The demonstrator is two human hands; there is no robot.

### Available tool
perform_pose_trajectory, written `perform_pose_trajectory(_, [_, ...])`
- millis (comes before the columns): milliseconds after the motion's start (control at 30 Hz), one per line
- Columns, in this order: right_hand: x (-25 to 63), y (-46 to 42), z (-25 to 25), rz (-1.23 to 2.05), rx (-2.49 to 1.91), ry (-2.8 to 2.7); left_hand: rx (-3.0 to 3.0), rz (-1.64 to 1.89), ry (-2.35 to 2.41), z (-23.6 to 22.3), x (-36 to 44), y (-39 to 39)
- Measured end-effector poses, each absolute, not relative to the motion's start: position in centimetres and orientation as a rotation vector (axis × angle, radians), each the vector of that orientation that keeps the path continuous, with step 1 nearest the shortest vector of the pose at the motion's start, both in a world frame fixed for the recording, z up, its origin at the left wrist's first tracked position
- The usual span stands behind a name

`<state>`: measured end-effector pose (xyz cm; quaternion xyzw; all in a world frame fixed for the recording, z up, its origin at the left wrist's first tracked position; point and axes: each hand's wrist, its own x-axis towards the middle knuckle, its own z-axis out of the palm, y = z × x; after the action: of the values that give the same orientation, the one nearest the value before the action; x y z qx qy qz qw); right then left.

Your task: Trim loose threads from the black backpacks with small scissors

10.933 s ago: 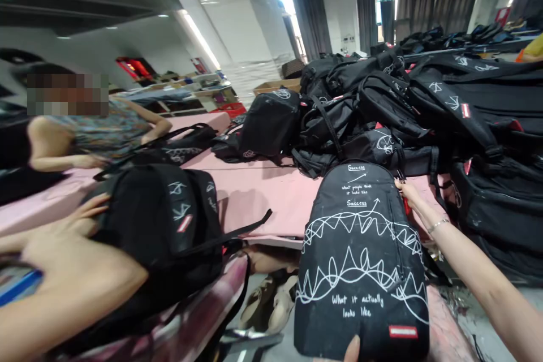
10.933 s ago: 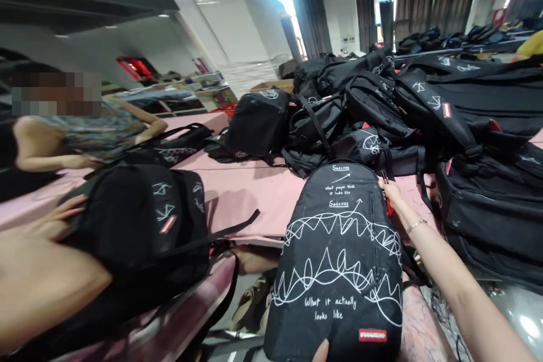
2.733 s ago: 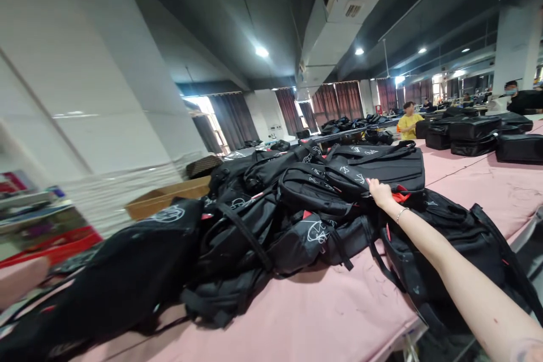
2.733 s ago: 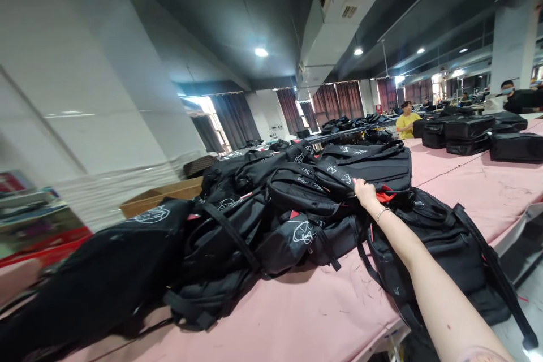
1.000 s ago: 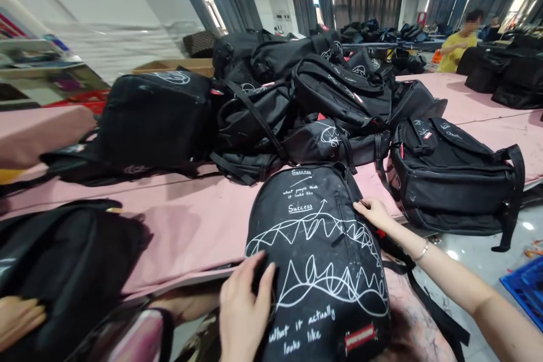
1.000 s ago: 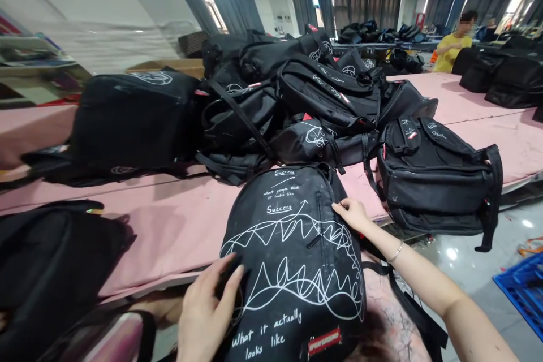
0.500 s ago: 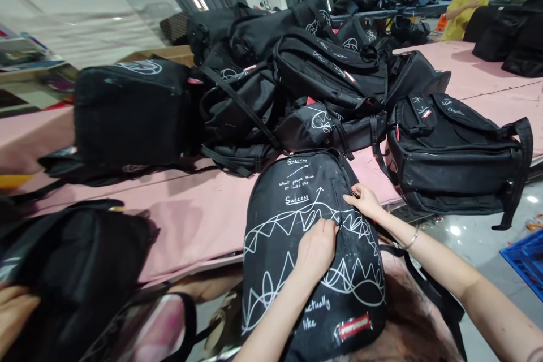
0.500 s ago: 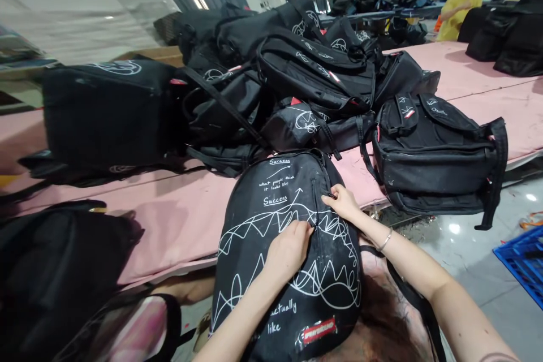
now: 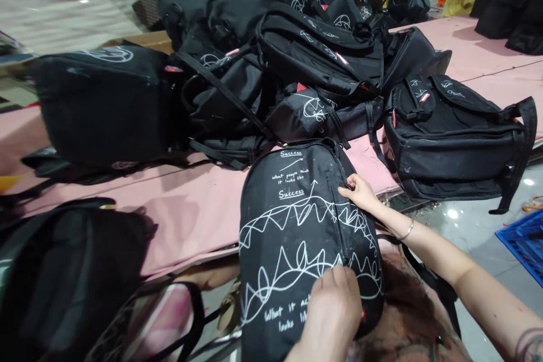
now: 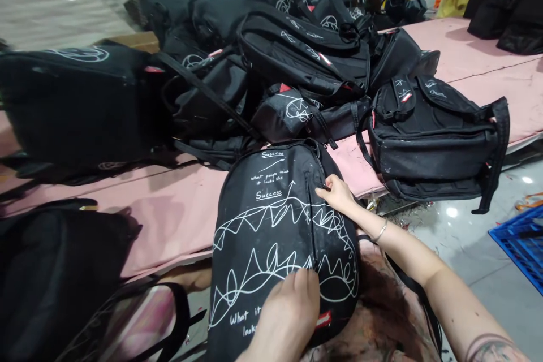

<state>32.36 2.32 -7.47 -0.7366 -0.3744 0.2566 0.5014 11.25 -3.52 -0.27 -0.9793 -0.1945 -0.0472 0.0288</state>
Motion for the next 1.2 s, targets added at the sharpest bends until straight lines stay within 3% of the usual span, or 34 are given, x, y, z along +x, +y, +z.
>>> perform_pose_trajectory(100, [32.5,2.2,-7.7,0.61,-1.796,-0.928,-2.958,-0.069,-0.585,-0.6,10.9,-4.0])
perform_pose_trajectory(267, [31.8,0.2,-6.6,0.341,-1.847,-0.89,-3.581,0.082,-0.843,1.0,11.8,0.0])
perform_pose_trajectory(367, [29.1,-2.6,-4.7,0.247,-1.735,-0.961,-3.799,-0.252,-1.374,0.8,12.5,1.9])
perform_pose_trajectory(500, [24.3,-6.3,-2.2,0.415,-1.566,-1.261,-3.831,-0.641,-1.793,-0.9,13.3,1.8])
perform_pose_trajectory(667, [23.5,-6.6,-2.0,0.469,-1.561,-1.288,-3.418,-1.456,-2.448,-1.3,12.1,3.2])
perform_pose_trajectory(733, [24.8,-5.7,-2.4,0.501,-1.711,-1.264,-3.136,-1.625,-2.447,-0.8,9.9,5.2])
perform_pose_trajectory(900, [27.1,-3.4,-2.9,0.56,-2.091,-1.394,-2.481,-0.9,-2.063,-0.7,2.4,10.3])
perform_pose_trajectory(1000, [27.1,-2.0,-2.8,0.542,-2.162,-1.423,-2.436,-0.623,-2.285,-2.7,-0.2,11.5])
perform_pose_trajectory(1200, [27.3,0.8,-2.2,0.717,-2.088,-1.224,-2.382,-1.141,-2.817,-7.2,-0.4,9.9])
